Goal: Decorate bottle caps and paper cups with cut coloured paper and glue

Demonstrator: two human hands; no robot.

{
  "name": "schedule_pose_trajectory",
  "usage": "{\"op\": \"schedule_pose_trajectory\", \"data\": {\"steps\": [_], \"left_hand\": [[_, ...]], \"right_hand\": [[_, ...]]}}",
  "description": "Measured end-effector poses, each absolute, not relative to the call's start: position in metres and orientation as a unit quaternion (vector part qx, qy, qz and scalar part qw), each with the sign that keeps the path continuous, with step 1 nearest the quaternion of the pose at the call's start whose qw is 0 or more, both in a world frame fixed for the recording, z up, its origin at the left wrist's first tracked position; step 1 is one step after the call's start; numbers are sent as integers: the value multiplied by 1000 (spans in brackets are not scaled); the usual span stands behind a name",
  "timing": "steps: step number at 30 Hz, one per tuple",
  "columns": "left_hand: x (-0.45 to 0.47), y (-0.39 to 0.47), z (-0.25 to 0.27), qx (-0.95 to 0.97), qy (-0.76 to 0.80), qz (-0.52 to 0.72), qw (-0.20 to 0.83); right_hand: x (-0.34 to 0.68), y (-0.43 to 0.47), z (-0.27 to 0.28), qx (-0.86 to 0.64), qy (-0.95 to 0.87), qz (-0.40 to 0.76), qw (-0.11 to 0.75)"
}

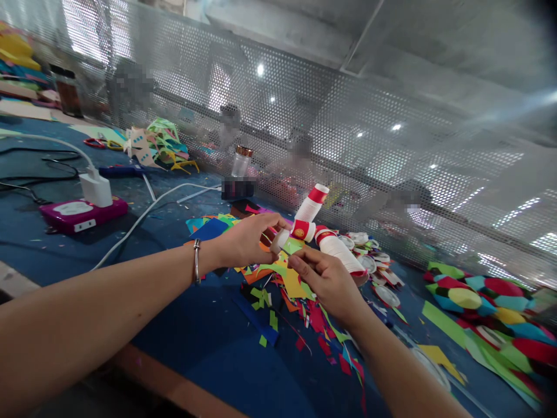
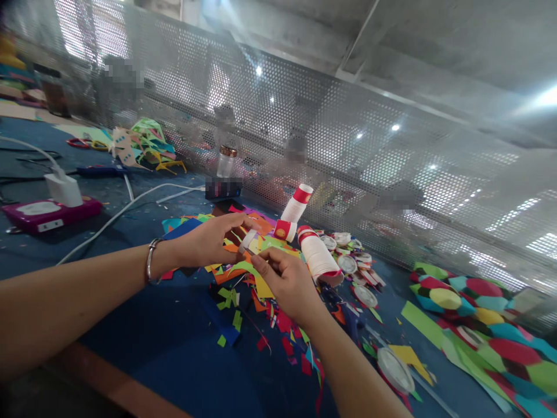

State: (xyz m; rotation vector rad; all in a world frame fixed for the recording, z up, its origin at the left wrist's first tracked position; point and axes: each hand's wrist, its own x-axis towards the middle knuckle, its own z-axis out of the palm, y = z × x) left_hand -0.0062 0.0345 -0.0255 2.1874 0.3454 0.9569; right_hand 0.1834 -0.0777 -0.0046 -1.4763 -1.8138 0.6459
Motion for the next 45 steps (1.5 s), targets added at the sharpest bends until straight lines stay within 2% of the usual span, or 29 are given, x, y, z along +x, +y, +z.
{"op": "schedule_pose_trajectory", "data": {"steps": [12, 29, 39, 45], "left_hand": [[-9, 42, -27, 824, 119, 365, 416], [-9, 37, -23, 853, 99, 384, 341], [-9, 35, -19, 855, 147, 350, 354], [-7, 32, -19, 872, 154, 297, 358]], "right_hand": [[187, -79, -5, -571, -660, 308, 380], [188, -78, -6, -551, -615, 388, 410], [192, -78, -2, -568, -633, 328, 412], [189, -81, -4, -567, -679, 206, 418]]}}
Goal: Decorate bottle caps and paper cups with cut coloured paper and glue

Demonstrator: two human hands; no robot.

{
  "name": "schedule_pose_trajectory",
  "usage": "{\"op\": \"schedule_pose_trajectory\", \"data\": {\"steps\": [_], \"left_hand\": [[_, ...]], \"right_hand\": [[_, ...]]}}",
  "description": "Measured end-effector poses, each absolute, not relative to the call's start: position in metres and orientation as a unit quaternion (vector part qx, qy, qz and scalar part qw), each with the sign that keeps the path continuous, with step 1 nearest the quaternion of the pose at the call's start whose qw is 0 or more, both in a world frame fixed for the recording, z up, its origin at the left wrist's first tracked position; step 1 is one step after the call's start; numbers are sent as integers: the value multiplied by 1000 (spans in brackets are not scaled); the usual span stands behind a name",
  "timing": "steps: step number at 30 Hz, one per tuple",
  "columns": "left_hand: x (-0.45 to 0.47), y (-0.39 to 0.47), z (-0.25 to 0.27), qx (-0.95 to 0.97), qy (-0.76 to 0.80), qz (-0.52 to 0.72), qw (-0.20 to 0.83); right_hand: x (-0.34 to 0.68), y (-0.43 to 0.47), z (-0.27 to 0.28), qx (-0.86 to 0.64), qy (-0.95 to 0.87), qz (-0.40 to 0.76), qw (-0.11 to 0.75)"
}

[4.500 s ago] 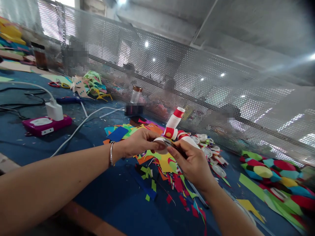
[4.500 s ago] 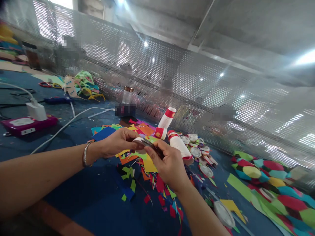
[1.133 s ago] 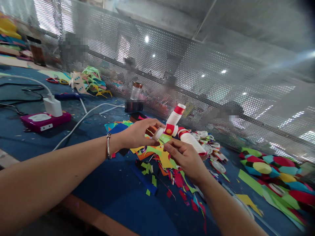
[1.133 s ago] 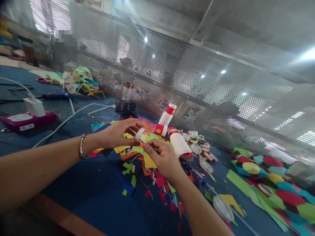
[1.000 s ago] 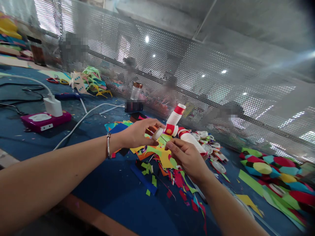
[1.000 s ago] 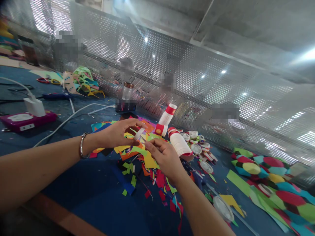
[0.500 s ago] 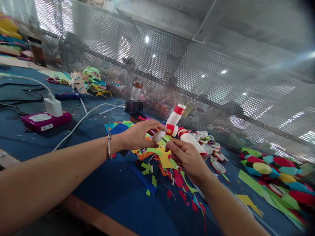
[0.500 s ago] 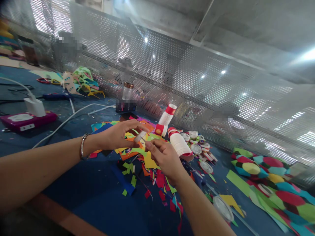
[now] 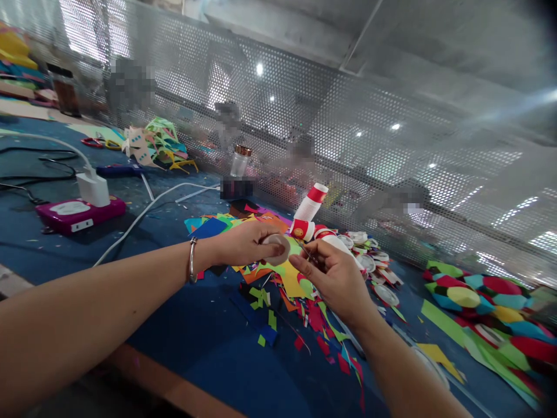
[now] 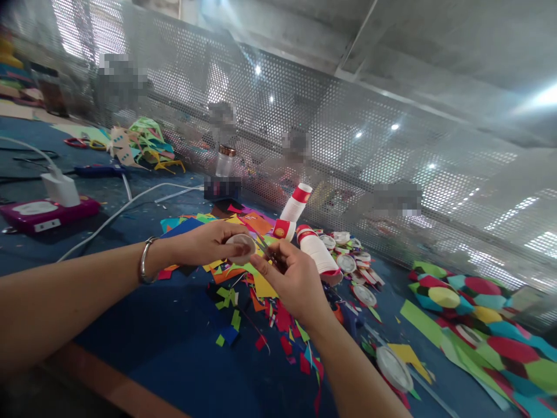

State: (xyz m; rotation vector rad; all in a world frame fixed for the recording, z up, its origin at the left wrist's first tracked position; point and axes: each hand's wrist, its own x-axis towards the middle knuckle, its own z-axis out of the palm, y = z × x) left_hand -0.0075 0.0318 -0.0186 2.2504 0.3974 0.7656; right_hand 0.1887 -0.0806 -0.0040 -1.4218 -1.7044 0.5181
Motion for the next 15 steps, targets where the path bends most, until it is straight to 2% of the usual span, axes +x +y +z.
{"op": "schedule_pose_trajectory", "data": {"steps": [6, 15], "left_hand": [[-3, 24, -23, 837, 145, 216, 481], [-5, 22, -18, 857, 157, 184, 454]], "right_hand": [[183, -80, -9, -546, -691, 228, 414], [183, -77, -6, -533, -659, 318, 425]]}}
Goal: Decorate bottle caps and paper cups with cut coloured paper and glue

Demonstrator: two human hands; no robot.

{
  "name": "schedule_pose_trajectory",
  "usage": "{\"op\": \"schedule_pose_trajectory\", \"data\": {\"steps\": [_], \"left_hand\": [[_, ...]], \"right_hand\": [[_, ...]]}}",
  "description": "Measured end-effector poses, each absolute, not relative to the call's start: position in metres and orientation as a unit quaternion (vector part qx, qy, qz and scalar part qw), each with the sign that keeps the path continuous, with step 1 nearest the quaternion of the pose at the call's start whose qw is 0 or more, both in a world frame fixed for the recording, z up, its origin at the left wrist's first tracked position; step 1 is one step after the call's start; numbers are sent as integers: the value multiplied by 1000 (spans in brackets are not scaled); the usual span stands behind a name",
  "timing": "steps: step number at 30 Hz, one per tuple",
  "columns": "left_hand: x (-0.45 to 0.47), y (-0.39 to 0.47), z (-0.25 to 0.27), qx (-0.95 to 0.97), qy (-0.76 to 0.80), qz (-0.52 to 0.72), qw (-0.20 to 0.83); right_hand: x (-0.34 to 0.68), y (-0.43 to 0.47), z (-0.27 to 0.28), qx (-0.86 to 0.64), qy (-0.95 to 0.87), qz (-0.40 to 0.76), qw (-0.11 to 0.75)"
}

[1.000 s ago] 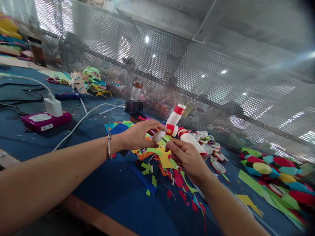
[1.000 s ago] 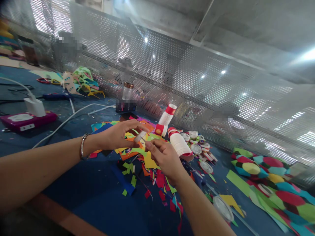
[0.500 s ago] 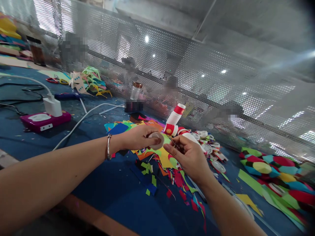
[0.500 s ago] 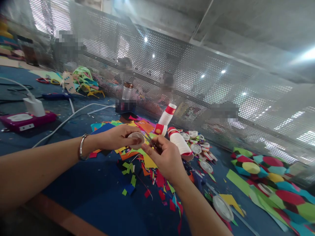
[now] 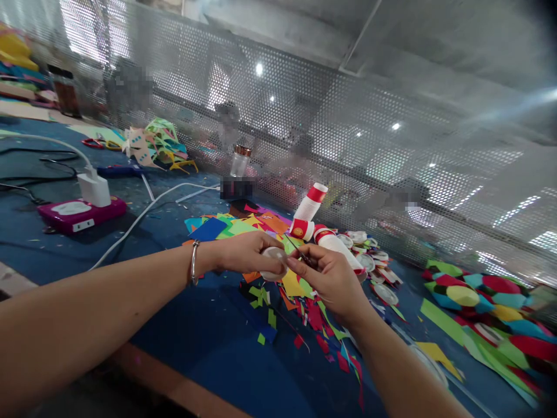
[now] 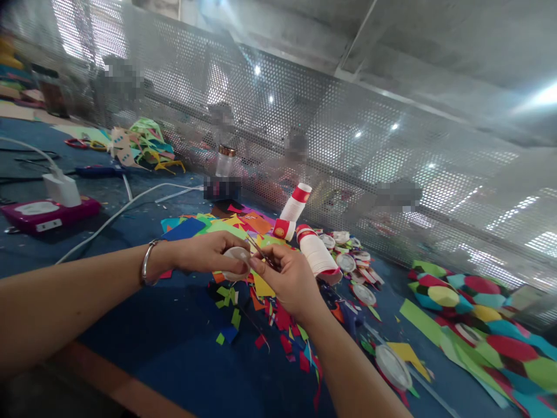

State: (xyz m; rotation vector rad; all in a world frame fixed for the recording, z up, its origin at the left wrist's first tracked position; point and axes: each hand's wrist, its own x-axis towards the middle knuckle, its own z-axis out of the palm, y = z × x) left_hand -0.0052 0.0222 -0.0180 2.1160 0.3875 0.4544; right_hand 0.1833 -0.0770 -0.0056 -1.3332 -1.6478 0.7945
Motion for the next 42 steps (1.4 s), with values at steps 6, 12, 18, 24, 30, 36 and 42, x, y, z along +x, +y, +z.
{"op": "schedule_pose_trajectory", "data": {"steps": [6, 12, 18, 24, 30, 36, 42], "left_hand": [[-4, 21, -20, 862, 165, 174, 447], [-5, 23, -21, 845, 156, 147, 491], [-8, 19, -20, 858, 114, 139, 481], [-5, 18, -22, 879, 96, 240, 400], [-2, 26, -25, 810, 146, 287, 489], [-3, 28, -26, 807, 155, 321, 471], [-3, 26, -24, 825, 121, 347, 429]], "right_hand": [[184, -79, -5, -524, -641, 364, 427], [183, -80, -4, -518, -618, 416, 420], [191, -79, -8, -514, -593, 464, 411], [192, -78, -6, -516, -594, 450, 423], [191, -80, 0, -555, -662, 275, 422], [193, -82, -1, -563, -692, 204, 403], [193, -82, -5, -571, -722, 142, 363]]}}
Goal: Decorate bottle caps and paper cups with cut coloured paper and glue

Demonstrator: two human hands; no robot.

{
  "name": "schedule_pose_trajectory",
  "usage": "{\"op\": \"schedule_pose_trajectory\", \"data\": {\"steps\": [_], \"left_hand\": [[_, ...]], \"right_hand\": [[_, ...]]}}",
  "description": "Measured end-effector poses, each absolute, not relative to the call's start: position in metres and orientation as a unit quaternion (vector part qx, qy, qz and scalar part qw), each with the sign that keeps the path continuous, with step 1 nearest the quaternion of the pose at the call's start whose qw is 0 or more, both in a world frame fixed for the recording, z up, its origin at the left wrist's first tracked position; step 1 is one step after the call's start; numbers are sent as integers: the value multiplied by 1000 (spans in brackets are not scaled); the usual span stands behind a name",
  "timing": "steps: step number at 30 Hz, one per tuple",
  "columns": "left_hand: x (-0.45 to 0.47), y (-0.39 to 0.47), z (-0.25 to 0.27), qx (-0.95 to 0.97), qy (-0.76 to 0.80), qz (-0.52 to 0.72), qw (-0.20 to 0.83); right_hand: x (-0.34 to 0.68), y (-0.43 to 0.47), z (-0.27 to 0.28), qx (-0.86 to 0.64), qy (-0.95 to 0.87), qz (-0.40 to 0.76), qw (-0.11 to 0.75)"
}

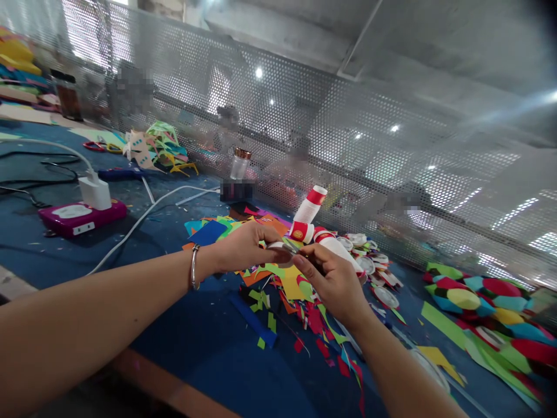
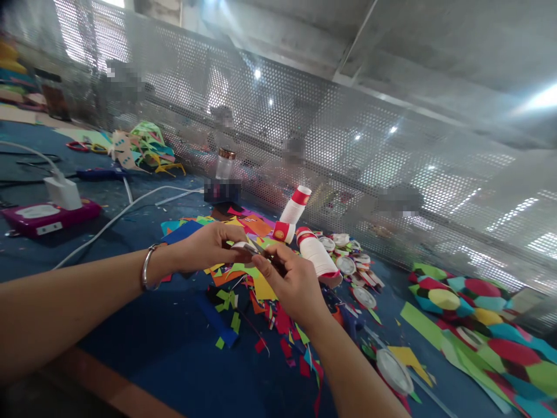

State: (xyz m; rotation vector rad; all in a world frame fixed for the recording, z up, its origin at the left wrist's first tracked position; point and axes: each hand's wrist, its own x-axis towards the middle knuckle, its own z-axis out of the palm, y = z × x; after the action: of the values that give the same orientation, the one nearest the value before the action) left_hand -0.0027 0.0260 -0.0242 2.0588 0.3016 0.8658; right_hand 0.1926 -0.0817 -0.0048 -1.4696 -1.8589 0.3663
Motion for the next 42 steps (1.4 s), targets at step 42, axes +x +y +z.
{"op": "schedule_pose_trajectory", "data": {"steps": [42], "left_hand": [[-6, 40, -24, 598, 201, 242, 737]], "right_hand": [[203, -65, -22, -614, -652, 209, 393]]}}
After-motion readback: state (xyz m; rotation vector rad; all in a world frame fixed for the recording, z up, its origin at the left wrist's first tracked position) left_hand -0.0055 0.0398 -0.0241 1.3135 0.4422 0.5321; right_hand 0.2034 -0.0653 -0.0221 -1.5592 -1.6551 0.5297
